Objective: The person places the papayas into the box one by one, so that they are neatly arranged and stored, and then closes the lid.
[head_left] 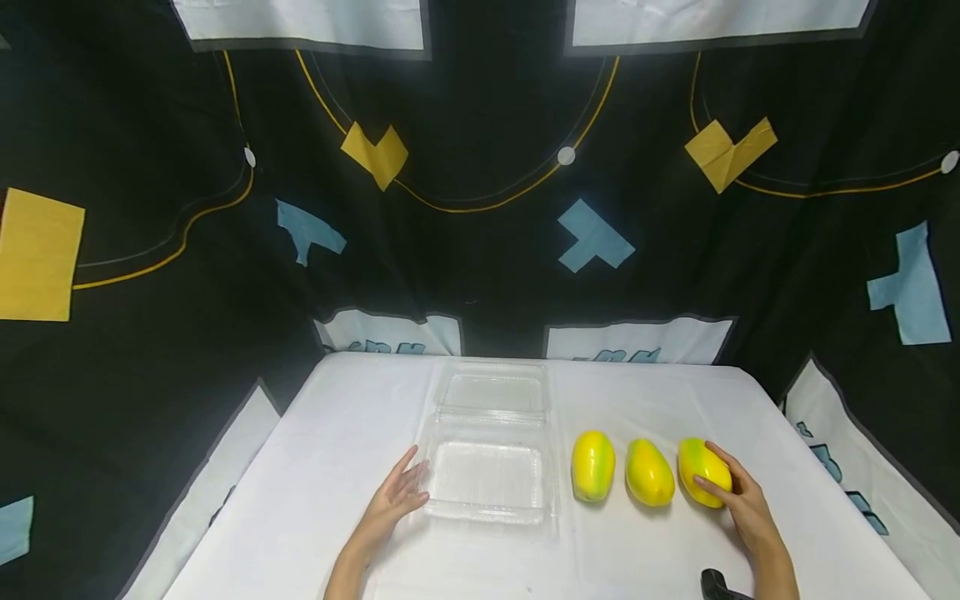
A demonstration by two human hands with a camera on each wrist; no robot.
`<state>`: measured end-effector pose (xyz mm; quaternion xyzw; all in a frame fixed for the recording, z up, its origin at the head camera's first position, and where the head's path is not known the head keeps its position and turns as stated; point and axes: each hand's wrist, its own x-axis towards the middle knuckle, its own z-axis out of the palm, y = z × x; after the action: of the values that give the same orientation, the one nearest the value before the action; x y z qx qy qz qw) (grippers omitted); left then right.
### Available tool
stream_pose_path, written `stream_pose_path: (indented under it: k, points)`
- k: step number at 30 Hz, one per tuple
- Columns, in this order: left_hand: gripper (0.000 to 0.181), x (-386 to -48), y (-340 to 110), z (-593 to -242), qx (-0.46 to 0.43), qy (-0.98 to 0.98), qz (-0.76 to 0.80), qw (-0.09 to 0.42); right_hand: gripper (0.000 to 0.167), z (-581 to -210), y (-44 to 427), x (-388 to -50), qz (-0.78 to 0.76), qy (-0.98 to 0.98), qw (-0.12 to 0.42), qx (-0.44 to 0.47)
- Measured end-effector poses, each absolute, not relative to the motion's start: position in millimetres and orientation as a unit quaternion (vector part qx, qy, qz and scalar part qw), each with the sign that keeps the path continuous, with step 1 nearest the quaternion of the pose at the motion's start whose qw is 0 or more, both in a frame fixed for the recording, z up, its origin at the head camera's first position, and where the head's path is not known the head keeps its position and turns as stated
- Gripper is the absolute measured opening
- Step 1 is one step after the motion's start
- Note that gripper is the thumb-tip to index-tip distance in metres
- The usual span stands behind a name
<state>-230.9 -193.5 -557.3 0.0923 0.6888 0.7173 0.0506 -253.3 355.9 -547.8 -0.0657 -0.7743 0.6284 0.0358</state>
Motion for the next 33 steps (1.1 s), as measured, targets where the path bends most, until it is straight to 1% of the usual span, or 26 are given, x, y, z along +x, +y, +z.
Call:
stream_pose_path:
  k: [4, 10, 17, 21, 27, 29, 31, 33]
  points:
    - [0.073, -231, -192, -560, 0.090, 0.688, 0.718, 0.053, 0.075, -548, 355, -247, 0.612, -0.784, 0.052, -0.093]
    - [0.072, -230, -192, -557, 0.102, 0.690, 0.714, 0.059, 0.074, -544, 352, -239, 0.594, -0.783, 0.094, -0.159]
    - [0.072, -230, -192, -554, 0.110, 0.693, 0.709, 0.065, 0.076, -533, 352, -234, 0.565, -0.793, 0.115, -0.194]
    - [0.072, -230, -193, -555, 0.111, 0.692, 0.710, 0.066, 0.074, -529, 356, -234, 0.545, -0.805, 0.140, -0.186]
    - [0.073, -231, -193, -556, 0.098, 0.689, 0.715, 0.064, 0.069, -550, 377, -250, 0.523, -0.813, 0.204, -0.156]
    - [0.074, -231, -193, -556, 0.093, 0.688, 0.717, 0.065, 0.069, -553, 382, -255, 0.522, -0.812, 0.217, -0.147]
    - [0.073, -232, -193, -556, 0.092, 0.687, 0.718, 0.064, 0.068, -547, 380, -254, 0.520, -0.812, 0.221, -0.143]
    - [0.073, -232, -193, -556, 0.093, 0.689, 0.716, 0.063, 0.068, -531, 371, -249, 0.523, -0.811, 0.223, -0.135]
